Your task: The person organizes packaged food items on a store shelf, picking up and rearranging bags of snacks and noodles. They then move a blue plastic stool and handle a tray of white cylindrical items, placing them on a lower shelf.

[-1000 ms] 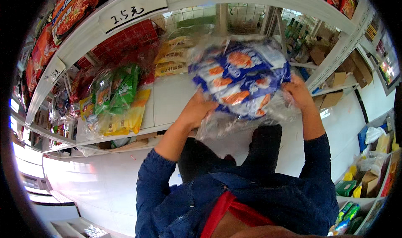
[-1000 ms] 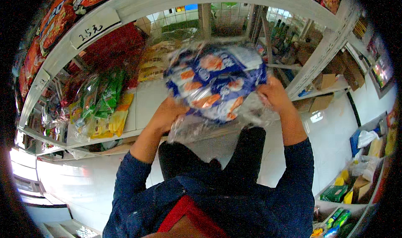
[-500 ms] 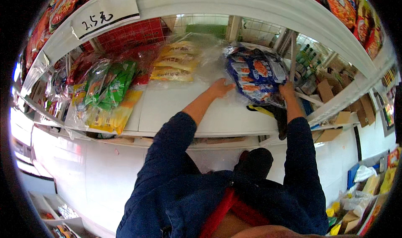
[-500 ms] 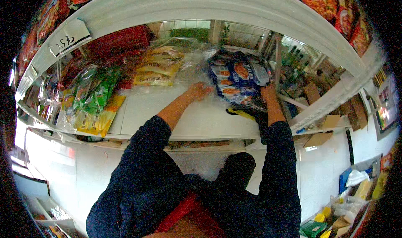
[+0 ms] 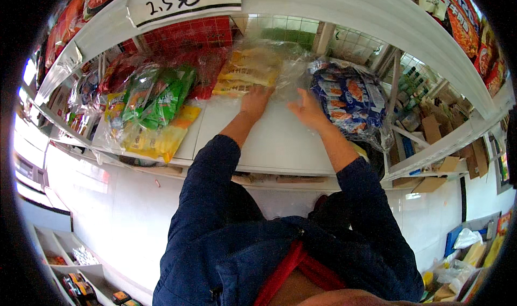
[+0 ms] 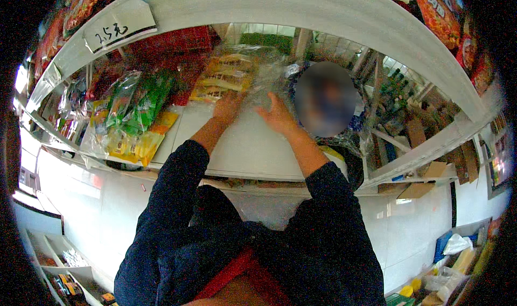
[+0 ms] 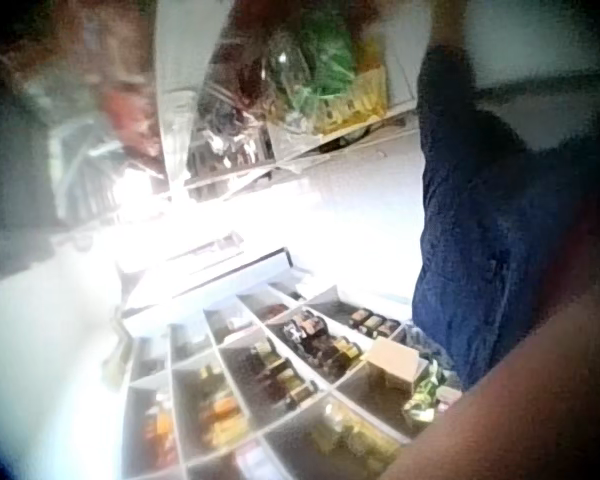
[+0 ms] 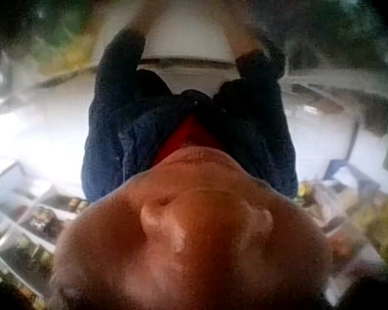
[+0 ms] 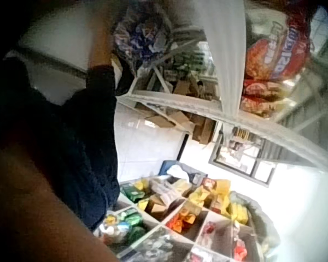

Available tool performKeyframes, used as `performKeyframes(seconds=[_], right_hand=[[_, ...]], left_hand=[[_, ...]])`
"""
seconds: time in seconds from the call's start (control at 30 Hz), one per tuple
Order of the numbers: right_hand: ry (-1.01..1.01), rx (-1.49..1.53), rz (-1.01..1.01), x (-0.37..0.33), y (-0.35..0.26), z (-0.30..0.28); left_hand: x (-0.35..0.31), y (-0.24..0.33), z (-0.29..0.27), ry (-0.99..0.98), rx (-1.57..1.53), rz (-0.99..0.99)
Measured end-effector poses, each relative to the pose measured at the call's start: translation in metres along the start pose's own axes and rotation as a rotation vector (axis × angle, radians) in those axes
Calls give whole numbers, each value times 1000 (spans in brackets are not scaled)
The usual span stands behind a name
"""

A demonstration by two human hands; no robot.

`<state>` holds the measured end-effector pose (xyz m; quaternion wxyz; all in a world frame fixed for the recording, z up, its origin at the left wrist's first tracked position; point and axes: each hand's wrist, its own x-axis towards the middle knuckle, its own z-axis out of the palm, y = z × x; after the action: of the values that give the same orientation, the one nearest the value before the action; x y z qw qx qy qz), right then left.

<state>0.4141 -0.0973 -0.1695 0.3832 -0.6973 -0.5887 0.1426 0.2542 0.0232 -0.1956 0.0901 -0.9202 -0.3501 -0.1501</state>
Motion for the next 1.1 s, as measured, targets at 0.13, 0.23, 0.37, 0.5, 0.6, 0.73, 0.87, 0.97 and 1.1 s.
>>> performKeyframes(seconds=[0.13,0.23,0.37,0.5,0.6,0.73,0.87,0.97,1.1], right_hand=[[82,28,-9,-7,-3,-12],[282,162,103,-3,-11,-24],[175,163,179,2,6,-10],[-261,342,538,-37,-35,2],[-251,448,554,-58,-22,12],[-315,542,613,-80,-27,-4],[-406,585,442,-72,-6,-31],[-90,855,338,-74,-30,-41],[12,1077,492,-89,-32,-43]], left_hand=[[-41,-27,-59,294,-242,26],[-108,-60,-83,454,-482,-14],[-210,-72,-114,377,-516,-83],[-282,-51,-120,504,-550,-460],[-324,-64,-68,583,-1370,-906],[-322,-47,-95,-121,-2337,-1070],[-319,-60,-84,-116,-2274,-841],[-328,-77,-84,11,-2213,-926],[-324,-59,-130,-181,-2388,-1097]])
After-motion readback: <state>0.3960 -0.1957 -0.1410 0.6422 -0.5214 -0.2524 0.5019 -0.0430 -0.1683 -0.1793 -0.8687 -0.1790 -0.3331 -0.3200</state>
